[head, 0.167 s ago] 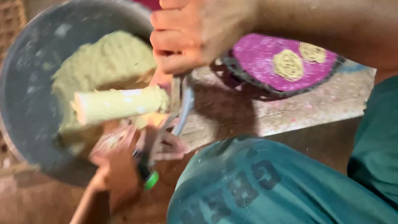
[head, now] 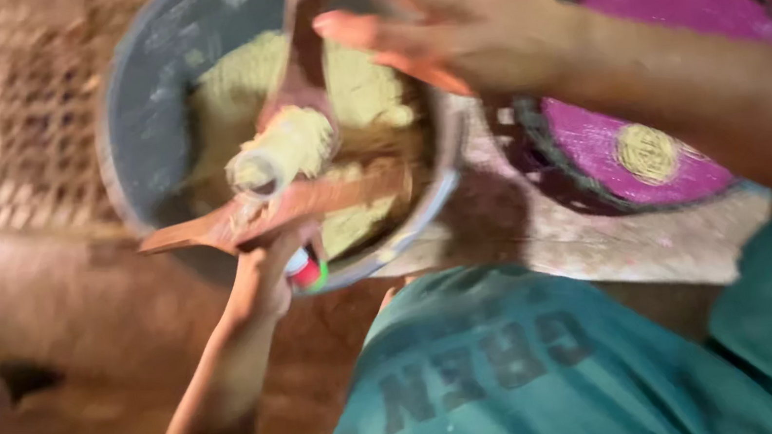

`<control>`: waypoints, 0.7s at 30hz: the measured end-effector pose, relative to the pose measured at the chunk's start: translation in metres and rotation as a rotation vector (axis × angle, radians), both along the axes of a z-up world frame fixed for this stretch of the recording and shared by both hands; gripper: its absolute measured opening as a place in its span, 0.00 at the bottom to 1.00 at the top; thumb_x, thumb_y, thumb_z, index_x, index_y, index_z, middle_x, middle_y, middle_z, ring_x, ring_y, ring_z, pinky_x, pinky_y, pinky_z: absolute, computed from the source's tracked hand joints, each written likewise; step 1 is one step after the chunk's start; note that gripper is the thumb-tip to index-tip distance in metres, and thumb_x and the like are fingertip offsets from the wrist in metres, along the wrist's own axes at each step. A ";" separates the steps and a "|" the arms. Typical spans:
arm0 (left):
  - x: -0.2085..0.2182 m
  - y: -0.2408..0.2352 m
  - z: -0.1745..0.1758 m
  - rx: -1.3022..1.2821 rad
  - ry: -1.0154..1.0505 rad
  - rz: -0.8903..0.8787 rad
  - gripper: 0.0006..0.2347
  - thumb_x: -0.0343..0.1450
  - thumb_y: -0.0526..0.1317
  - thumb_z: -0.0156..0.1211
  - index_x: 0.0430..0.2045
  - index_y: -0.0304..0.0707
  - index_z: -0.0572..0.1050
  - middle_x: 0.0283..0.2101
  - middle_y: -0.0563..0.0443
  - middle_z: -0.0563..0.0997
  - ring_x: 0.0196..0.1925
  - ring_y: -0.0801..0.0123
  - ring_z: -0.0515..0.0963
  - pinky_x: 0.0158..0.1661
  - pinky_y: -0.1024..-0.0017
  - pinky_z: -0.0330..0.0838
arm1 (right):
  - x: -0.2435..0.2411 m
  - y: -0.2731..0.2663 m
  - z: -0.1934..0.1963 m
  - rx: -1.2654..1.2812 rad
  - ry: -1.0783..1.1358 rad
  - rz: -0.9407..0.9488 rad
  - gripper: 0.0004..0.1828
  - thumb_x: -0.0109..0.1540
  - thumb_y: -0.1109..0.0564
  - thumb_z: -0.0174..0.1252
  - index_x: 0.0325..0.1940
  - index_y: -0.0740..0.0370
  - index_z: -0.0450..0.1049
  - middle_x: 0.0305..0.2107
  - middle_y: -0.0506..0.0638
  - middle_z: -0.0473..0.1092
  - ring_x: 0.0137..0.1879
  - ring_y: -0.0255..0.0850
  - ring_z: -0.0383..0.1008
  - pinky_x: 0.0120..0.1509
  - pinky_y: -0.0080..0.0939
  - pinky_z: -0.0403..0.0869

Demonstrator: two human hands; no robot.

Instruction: The person scoops dough from a large metal bowl and presses it through a wooden noodle press to form noodle strands. The strands are arranged into small circular nests on a purple tray. The person repeats this process, filling the tray with multiple noodle nests.

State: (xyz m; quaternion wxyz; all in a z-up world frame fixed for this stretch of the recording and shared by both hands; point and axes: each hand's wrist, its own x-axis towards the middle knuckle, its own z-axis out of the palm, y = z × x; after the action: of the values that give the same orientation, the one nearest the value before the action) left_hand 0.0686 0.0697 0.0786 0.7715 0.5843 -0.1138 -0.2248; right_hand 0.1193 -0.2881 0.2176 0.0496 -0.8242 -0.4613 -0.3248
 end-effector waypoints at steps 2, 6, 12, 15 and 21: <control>0.002 0.023 0.009 0.095 -0.136 0.235 0.07 0.71 0.29 0.60 0.41 0.29 0.73 0.36 0.51 0.76 0.34 0.70 0.77 0.34 0.72 0.74 | -0.003 0.033 -0.025 0.090 0.298 -0.068 0.23 0.61 0.56 0.66 0.59 0.63 0.74 0.51 0.56 0.68 0.52 0.52 0.72 0.49 0.48 0.74; 0.019 0.041 0.000 0.194 -0.449 0.529 0.08 0.71 0.28 0.58 0.43 0.31 0.73 0.40 0.55 0.75 0.41 0.77 0.73 0.39 0.77 0.69 | 0.021 0.098 -0.114 -0.092 0.691 -0.183 0.14 0.60 0.52 0.66 0.42 0.62 0.75 0.40 0.56 0.71 0.47 0.54 0.76 0.47 0.52 0.76; 0.033 0.054 -0.007 0.208 -0.522 0.746 0.06 0.73 0.28 0.66 0.37 0.35 0.73 0.34 0.57 0.75 0.34 0.79 0.71 0.34 0.77 0.67 | 0.060 0.146 -0.184 -0.382 0.783 -0.333 0.14 0.59 0.50 0.64 0.41 0.62 0.78 0.41 0.56 0.74 0.48 0.53 0.77 0.49 0.52 0.77; 0.031 0.053 -0.016 0.072 -0.243 0.773 0.09 0.70 0.30 0.66 0.37 0.36 0.71 0.28 0.58 0.73 0.25 0.78 0.69 0.24 0.77 0.62 | 0.073 0.138 -0.196 -0.450 0.772 -0.335 0.15 0.58 0.48 0.62 0.39 0.62 0.78 0.41 0.56 0.74 0.50 0.54 0.76 0.50 0.53 0.77; 0.029 0.059 -0.039 0.191 -0.568 0.852 0.08 0.74 0.30 0.59 0.46 0.32 0.71 0.43 0.52 0.78 0.45 0.71 0.77 0.46 0.72 0.72 | 0.085 0.154 -0.162 -0.457 0.904 -0.425 0.16 0.63 0.56 0.53 0.50 0.69 0.70 0.34 0.62 0.75 0.41 0.57 0.79 0.42 0.55 0.78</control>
State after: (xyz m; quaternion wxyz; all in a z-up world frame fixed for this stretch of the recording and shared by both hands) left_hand 0.0974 0.1289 0.0396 0.6765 0.6844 -0.0500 0.2673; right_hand 0.2041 -0.1342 0.0552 -0.0041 -0.9464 -0.2763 0.1671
